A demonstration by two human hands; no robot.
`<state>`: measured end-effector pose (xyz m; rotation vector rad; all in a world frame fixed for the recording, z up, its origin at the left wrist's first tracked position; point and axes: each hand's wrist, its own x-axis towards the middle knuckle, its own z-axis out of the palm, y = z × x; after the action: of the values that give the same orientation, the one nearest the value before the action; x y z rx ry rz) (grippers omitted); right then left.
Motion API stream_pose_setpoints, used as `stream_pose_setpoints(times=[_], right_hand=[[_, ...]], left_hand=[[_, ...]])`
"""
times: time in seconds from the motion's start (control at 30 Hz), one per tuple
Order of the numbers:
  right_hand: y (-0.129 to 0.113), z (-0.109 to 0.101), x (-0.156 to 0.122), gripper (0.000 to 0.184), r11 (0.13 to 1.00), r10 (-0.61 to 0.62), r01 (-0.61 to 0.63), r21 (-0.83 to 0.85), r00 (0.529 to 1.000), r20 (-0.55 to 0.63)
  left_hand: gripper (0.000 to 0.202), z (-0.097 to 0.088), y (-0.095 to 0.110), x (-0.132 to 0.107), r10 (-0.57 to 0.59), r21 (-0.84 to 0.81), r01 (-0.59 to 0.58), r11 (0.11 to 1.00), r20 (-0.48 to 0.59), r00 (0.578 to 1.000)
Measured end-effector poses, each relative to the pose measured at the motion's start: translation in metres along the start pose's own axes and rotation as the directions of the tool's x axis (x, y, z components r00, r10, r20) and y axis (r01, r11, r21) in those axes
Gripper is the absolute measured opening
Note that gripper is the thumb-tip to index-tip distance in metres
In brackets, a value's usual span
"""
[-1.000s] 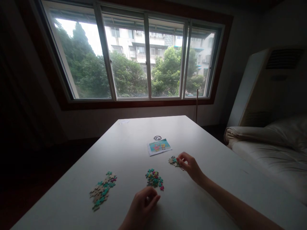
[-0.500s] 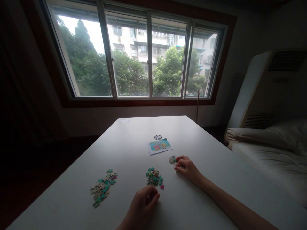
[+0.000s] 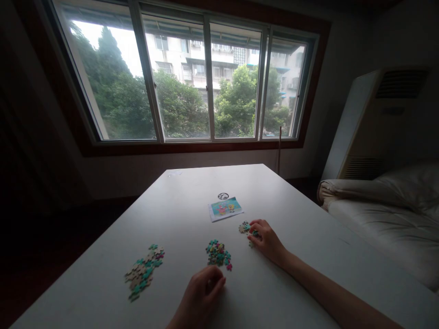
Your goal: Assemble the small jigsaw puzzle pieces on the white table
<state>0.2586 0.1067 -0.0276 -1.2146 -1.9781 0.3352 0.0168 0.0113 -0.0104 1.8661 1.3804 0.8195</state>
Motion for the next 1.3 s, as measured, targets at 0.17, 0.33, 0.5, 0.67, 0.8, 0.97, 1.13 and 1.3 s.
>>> stream_pose_setpoints(times=[0.17, 0.33, 0.5, 0.67, 0.8, 0.97, 1.13, 1.3], right_hand=[[-0.007, -0.001, -0.001, 0.022, 0.988, -0.136, 0.143, -0.058, 0.985, 0.11], [-0.01, -0.003, -0.001, 0.02, 0.98, -0.179, 0.191, -0.057, 0.969, 0.169], [-0.011, -0.005, -0.001, 0.021, 0.986, -0.144, 0.155, -0.066, 0.98, 0.14], [-0.011, -0.005, -0.003, 0.023, 0.989, -0.115, 0.124, -0.08, 0.988, 0.108], [-0.007, -0.002, -0.004, 0.023, 0.986, -0.11, 0.12, -0.114, 0.99, 0.085], [-0.006, -0.001, -0.004, 0.023, 0.983, -0.119, 0.13, -0.129, 0.989, 0.085], [-0.009, -0.004, -0.004, 0.018, 0.98, -0.074, 0.086, -0.178, 0.995, 0.072], [-0.013, -0.005, -0.005, 0.017, 0.974, -0.042, 0.056, -0.221, 0.997, 0.067]], left_hand=[[0.021, 0.001, -0.003, 0.001, 0.016, 0.021, -0.016, 1.0, -0.001, 1.0], [0.019, 0.002, -0.007, 0.001, 0.028, 0.037, -0.028, 0.999, 0.004, 1.0], [0.019, 0.001, -0.004, 0.0, 0.025, 0.037, -0.026, 0.999, 0.009, 1.0], [0.019, -0.001, -0.002, 0.001, 0.018, 0.052, -0.019, 0.998, 0.017, 1.0], [0.02, 0.0, -0.004, 0.001, 0.017, 0.062, -0.019, 0.998, 0.029, 0.999], [0.02, 0.002, -0.006, 0.001, 0.015, 0.069, -0.017, 0.997, 0.024, 1.0], [0.021, 0.001, -0.005, 0.0, 0.008, 0.066, -0.01, 0.998, 0.03, 1.0], [0.02, 0.001, -0.006, 0.001, 0.011, 0.057, -0.013, 0.998, 0.032, 0.999]])
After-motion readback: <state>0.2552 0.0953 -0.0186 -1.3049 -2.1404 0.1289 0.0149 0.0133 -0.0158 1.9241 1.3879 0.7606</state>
